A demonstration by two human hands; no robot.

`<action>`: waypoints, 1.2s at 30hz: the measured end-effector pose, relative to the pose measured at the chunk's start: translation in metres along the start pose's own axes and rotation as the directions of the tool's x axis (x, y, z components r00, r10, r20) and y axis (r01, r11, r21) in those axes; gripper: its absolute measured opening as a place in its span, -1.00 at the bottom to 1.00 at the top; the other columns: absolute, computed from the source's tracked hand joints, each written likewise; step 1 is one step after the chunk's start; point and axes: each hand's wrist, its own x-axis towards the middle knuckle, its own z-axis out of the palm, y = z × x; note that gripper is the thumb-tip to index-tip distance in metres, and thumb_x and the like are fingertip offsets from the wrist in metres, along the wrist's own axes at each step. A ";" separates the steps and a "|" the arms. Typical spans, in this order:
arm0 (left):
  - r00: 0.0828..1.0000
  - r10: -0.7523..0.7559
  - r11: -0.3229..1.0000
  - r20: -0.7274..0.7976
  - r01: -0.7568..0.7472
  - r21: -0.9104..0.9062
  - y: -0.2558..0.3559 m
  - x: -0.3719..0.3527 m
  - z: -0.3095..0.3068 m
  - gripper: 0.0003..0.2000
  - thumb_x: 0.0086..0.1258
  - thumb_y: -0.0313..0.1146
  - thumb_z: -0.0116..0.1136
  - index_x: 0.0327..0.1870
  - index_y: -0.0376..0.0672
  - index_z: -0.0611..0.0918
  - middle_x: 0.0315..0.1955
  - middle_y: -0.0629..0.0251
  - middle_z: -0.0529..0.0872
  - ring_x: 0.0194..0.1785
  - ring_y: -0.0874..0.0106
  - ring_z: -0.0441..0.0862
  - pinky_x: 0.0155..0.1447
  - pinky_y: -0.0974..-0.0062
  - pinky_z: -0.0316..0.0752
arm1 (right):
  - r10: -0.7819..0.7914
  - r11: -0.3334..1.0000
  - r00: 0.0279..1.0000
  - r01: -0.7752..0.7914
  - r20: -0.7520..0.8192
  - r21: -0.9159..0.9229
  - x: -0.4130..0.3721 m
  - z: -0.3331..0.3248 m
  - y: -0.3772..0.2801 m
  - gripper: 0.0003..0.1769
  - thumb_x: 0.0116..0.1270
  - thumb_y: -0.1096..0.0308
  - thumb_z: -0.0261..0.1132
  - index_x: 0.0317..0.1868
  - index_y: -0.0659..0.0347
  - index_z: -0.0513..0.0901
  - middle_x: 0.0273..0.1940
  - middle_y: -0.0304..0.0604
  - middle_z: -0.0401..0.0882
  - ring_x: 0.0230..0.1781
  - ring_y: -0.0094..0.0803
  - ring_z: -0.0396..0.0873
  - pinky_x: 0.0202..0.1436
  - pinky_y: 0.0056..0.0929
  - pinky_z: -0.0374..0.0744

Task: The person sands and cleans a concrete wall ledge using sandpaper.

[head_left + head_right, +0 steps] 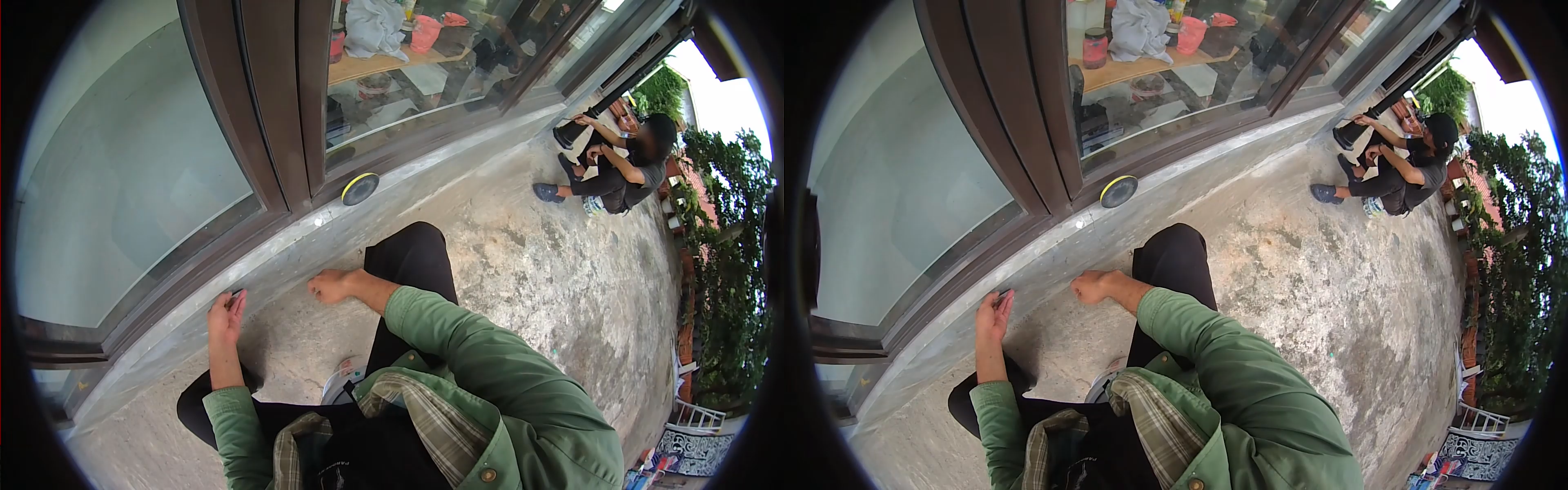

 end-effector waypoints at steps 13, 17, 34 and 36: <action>1.000 -0.016 1.000 -0.017 0.015 -0.020 0.001 -0.002 0.003 -0.80 0.35 -0.52 0.13 -0.08 -0.39 0.47 -0.22 0.09 0.56 0.00 0.05 0.70 0.01 0.35 0.66 | 0.006 1.000 1.000 -0.006 0.025 0.000 -0.001 -0.002 -0.001 -0.59 0.33 0.28 0.14 0.14 0.23 0.55 0.12 0.14 0.56 0.20 0.03 0.49 0.25 -0.15 0.47; 1.000 -0.013 1.000 -0.013 0.012 -0.022 0.002 -0.004 0.005 -0.78 0.35 -0.51 0.12 -0.06 -0.40 0.46 -0.20 0.07 0.57 0.00 0.05 0.70 0.03 0.33 0.66 | -0.002 1.000 0.999 0.002 0.033 -0.015 0.000 -0.002 0.000 -0.60 0.33 0.28 0.14 0.14 0.24 0.54 0.13 0.14 0.56 0.20 0.03 0.49 0.24 -0.15 0.47; 1.000 -0.008 1.000 0.026 0.008 -0.013 0.003 -0.004 0.003 -0.76 0.36 -0.52 0.07 -0.04 -0.41 0.37 -0.03 -0.09 0.48 0.06 -0.02 0.66 0.12 0.29 0.65 | -0.009 1.000 1.000 0.009 0.025 -0.006 0.006 0.004 0.005 -0.59 0.33 0.29 0.13 0.14 0.24 0.55 0.12 0.14 0.56 0.20 0.03 0.49 0.25 -0.17 0.47; 1.000 -0.008 1.000 0.021 0.008 -0.015 0.002 -0.001 0.000 -0.78 0.36 -0.53 0.07 -0.07 -0.41 0.38 -0.04 -0.08 0.48 0.06 -0.03 0.65 0.13 0.29 0.65 | 0.003 1.000 1.000 -0.003 0.024 -0.006 0.005 0.004 0.005 -0.60 0.32 0.29 0.14 0.13 0.22 0.55 0.13 0.10 0.56 0.20 -0.02 0.50 0.25 -0.19 0.47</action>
